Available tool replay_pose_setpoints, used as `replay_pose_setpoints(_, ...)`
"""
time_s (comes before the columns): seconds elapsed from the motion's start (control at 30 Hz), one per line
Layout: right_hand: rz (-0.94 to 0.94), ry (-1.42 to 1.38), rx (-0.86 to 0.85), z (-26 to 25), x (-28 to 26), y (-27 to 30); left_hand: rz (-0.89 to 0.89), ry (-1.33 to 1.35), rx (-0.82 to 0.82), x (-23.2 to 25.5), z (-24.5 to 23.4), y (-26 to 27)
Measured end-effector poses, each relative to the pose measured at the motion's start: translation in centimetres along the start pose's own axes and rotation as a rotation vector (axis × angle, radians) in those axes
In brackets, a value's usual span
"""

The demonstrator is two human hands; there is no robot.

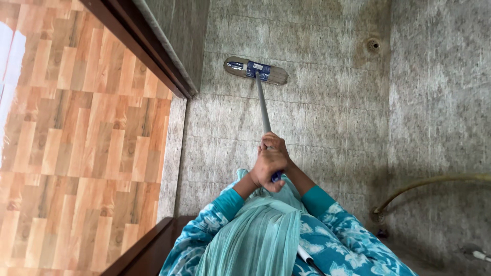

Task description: The person mops a tiled bathroom floor using a flat mop, pushing and pulling it across the tiles in various directions.

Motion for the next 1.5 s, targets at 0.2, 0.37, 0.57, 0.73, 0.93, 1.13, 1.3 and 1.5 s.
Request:
replay_pose_setpoints(0.2,-0.011,-0.046,0.036,-1.3,3.0,-2.8,0.027,0.042,-0.003,-4.1,-0.3,-2.1)
replay_pose_setpoints(0.37,-0.050,0.116,-0.042,-2.5,6.6,-9.3,0.028,-0.015,-0.037,-11.5,-0.6,-4.5)
replay_pose_setpoints(0.57,-0.121,-0.124,-0.181,-6.4,14.4,-19.5,-0.023,-0.134,-0.039,-22.7,-1.5,-9.9)
replay_pose_setpoints(0.73,0.004,-0.350,-0.229,-10.9,20.7,-29.3,-0.055,-0.077,0.005,-31.6,-2.8,-17.7)
replay_pose_setpoints(0.93,-0.010,-0.138,-0.319,-14.9,24.8,-38.6,-0.109,-0.099,0.083,-39.2,-4.1,-24.7)
replay_pose_setpoints(1.13,-0.051,-0.163,-0.312,-17.0,29.1,-45.7,-0.082,-0.116,0.092,-46.4,-5.2,-28.9)
replay_pose_setpoints(1.3,-0.140,-0.132,-0.356,-18.5,34.8,-53.1,-0.099,-0.119,0.086,-54.8,-6.7,-32.3)
replay_pose_setpoints(1.5,-0.078,0.013,-0.369,-20.3,43.6,-64.1,-0.088,-0.115,0.086,-66.4,-10.2,-39.4)
Point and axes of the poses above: each hand's wrist, its own y-axis away from the middle knuckle, its own z-axis out of the palm, x = y × z, the point moved 5 cm from there along -y, towards the middle knuckle, and after that the axes turned 7 degrees about -y, right-handed, at the moved point
